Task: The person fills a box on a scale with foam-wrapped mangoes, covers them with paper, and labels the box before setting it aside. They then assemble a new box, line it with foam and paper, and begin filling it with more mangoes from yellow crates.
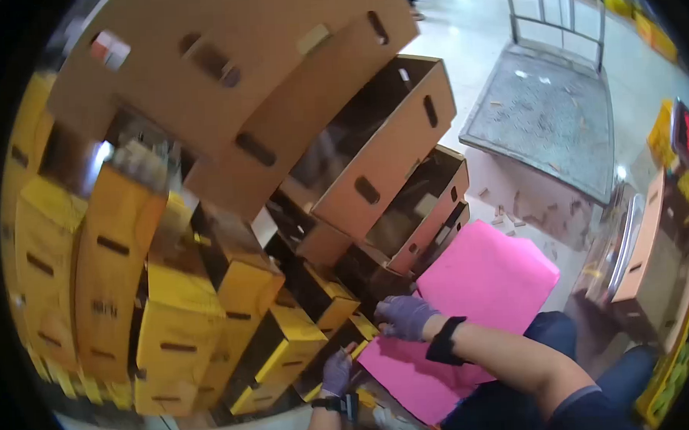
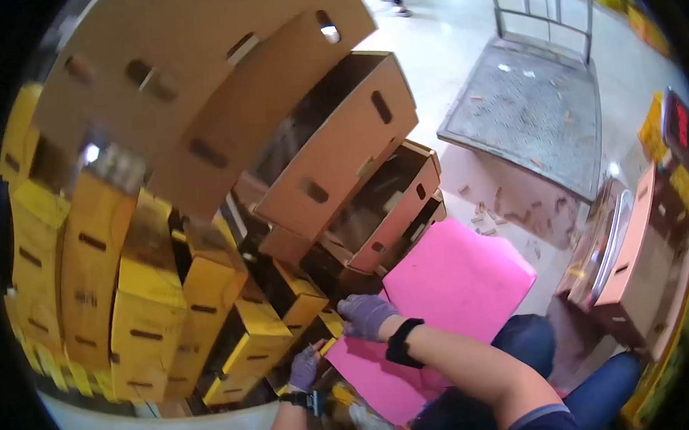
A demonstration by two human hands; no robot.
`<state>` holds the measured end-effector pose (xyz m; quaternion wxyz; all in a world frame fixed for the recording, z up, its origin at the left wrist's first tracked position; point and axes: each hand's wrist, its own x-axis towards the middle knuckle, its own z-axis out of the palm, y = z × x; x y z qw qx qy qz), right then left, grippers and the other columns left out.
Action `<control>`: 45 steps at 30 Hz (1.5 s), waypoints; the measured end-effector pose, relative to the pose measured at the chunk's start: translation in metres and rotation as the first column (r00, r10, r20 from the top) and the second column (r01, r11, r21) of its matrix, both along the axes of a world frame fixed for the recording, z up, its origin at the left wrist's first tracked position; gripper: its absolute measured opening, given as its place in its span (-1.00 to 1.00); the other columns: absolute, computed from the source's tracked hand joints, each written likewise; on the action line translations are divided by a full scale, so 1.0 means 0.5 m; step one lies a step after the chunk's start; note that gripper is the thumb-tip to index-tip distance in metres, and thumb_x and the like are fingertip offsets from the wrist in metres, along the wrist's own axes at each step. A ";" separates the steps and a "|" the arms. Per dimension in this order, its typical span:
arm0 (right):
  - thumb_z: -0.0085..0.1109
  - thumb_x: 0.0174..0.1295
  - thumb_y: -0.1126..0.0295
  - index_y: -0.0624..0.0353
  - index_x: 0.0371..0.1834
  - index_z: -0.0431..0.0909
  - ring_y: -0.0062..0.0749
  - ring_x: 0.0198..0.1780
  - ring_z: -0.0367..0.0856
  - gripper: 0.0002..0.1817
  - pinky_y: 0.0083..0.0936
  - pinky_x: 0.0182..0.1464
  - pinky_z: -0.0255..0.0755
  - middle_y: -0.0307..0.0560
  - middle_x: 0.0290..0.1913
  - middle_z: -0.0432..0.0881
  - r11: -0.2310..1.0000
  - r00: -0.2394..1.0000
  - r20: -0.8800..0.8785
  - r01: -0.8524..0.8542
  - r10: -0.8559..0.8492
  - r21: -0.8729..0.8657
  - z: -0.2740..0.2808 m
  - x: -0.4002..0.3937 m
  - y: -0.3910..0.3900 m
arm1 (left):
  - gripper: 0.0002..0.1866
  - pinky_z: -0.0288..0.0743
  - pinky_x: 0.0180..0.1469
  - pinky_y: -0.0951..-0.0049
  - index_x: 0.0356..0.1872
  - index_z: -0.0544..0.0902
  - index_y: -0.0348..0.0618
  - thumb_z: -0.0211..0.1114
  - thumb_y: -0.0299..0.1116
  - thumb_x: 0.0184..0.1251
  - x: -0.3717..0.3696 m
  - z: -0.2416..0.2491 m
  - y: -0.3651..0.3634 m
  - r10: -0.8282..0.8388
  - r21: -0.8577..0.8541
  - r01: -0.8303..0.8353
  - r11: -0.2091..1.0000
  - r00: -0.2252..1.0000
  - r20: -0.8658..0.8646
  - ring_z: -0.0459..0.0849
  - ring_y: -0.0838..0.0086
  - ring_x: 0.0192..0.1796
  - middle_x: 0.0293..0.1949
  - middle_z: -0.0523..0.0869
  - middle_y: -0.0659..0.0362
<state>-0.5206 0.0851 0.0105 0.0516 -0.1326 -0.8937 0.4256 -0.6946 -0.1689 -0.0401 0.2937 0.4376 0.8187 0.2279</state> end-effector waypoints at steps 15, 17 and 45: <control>0.16 0.06 0.23 0.10 0.58 -0.27 -0.03 0.04 0.64 0.04 -0.18 -0.05 0.53 0.05 0.05 0.64 0.835 0.720 0.547 -0.081 0.426 -0.545 -0.199 -0.266 -0.088 | -0.69 0.52 -0.02 0.19 -0.12 0.65 -0.20 0.40 -0.35 0.10 -0.065 -0.034 -0.047 -0.229 -0.295 0.197 0.935 0.970 -0.079 0.65 0.02 -0.09 -0.22 0.69 -0.06; 0.18 0.16 0.09 0.11 0.45 0.17 -0.15 0.02 0.66 -0.22 -0.22 -0.01 0.54 -0.03 0.02 0.64 0.879 0.752 0.543 -0.100 0.373 -0.466 -0.206 -0.270 -0.102 | -0.67 0.53 -0.04 0.16 -0.09 0.65 -0.20 0.39 -0.32 0.11 -0.035 -0.038 -0.052 -0.143 -0.312 0.105 0.944 0.984 -0.104 0.66 0.00 -0.11 -0.22 0.69 -0.07; 0.14 0.14 0.13 0.09 -0.03 0.66 -0.01 0.02 0.66 -0.60 -0.13 0.01 0.55 0.08 -0.02 0.68 0.933 0.944 0.330 0.100 0.021 -0.345 -0.148 -0.211 -0.070 | -0.53 0.56 -0.14 0.15 0.01 0.66 -0.27 0.45 -0.28 0.04 -0.023 -0.042 -0.019 0.038 -0.319 -0.247 0.915 0.840 -0.542 0.72 -0.01 -0.22 -0.28 0.72 -0.18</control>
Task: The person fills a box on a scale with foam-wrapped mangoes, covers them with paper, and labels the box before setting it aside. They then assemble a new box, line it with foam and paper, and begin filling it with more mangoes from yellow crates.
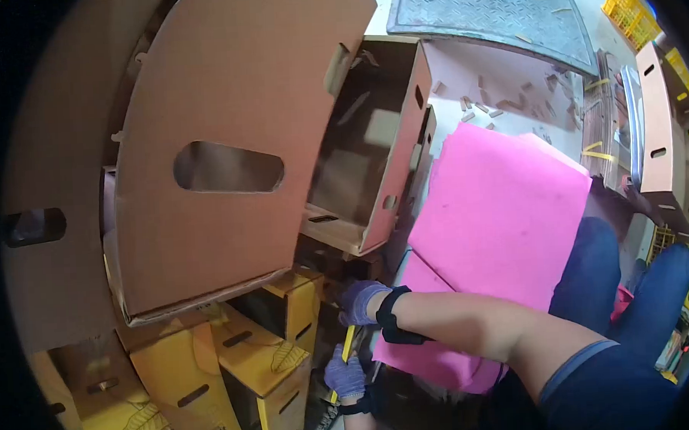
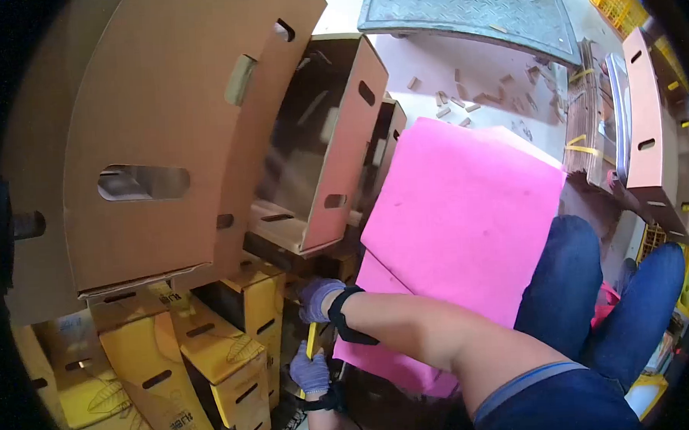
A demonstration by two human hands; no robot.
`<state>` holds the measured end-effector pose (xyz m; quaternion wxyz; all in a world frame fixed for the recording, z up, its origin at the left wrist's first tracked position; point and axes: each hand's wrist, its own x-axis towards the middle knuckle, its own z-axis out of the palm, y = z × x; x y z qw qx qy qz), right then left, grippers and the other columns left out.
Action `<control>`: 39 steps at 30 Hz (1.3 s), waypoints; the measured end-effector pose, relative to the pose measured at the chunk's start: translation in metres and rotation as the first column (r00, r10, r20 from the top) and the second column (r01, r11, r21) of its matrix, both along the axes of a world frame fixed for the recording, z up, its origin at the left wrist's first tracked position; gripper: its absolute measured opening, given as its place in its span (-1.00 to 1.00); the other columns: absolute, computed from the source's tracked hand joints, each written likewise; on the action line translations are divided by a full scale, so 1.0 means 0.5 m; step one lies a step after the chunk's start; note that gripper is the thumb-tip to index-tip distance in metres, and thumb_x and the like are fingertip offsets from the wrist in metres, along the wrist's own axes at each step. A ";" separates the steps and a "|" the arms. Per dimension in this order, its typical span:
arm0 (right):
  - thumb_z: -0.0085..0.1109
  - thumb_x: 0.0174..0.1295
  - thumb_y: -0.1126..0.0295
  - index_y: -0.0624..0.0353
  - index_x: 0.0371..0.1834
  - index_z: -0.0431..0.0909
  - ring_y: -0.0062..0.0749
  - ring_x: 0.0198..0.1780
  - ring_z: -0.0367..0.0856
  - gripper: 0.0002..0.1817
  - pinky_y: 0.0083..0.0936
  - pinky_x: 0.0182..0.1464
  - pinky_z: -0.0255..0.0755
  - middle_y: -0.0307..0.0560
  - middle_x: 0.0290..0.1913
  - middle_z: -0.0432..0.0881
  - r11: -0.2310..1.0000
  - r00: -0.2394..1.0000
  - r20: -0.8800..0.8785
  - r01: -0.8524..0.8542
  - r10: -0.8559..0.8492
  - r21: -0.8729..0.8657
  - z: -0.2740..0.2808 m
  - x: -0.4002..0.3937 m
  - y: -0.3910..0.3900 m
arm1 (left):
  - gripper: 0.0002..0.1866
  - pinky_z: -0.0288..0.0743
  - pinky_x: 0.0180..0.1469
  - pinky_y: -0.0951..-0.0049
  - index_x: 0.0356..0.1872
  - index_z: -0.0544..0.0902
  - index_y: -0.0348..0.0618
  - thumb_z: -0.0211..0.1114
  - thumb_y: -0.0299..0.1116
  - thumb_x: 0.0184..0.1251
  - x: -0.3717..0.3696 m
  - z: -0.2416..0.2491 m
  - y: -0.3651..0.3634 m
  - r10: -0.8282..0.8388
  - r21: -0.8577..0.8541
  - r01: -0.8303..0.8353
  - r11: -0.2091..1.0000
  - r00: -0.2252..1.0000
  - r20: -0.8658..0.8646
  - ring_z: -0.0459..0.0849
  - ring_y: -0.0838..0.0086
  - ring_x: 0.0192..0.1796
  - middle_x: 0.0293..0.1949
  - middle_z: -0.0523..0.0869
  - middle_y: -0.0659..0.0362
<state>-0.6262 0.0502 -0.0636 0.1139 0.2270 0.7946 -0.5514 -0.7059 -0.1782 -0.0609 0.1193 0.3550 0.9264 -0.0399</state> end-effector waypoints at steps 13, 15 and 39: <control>0.31 0.03 0.26 0.18 -0.19 0.67 -0.04 -0.06 0.67 -0.69 -0.24 -0.01 0.55 0.09 -0.17 0.68 0.967 0.931 -0.361 0.146 -0.063 0.209 0.125 0.117 -0.010 | -0.45 0.58 -0.14 0.15 0.06 0.64 -0.17 0.46 -0.17 0.00 -0.047 -0.056 -0.036 -0.006 0.219 -0.025 0.975 0.990 0.140 0.73 -0.01 -0.20 -0.25 0.73 -0.15; 0.29 0.05 0.31 0.21 -0.20 0.63 -0.05 -0.05 0.66 -0.72 -0.25 -0.03 0.55 0.07 -0.17 0.65 0.965 0.855 -0.515 0.184 -0.062 0.188 0.181 0.177 0.004 | -0.46 0.61 -0.16 0.17 0.02 0.65 -0.16 0.44 -0.07 0.03 -0.087 -0.095 -0.065 -0.233 -0.029 0.231 0.973 0.967 -0.100 0.73 0.00 -0.21 -0.31 0.74 -0.09; 0.04 0.36 0.41 0.17 -0.23 0.60 -0.53 -0.31 0.58 -0.86 -0.58 -0.18 0.46 -0.19 -0.35 0.66 -0.384 -0.338 -0.612 0.921 -0.715 -0.061 0.272 1.345 -0.122 | -0.49 0.44 0.15 0.16 0.02 0.60 -0.29 0.38 -0.25 0.02 0.247 0.191 0.118 -0.421 0.388 0.544 0.744 0.833 -0.360 0.56 -0.01 0.01 -0.07 0.60 -0.18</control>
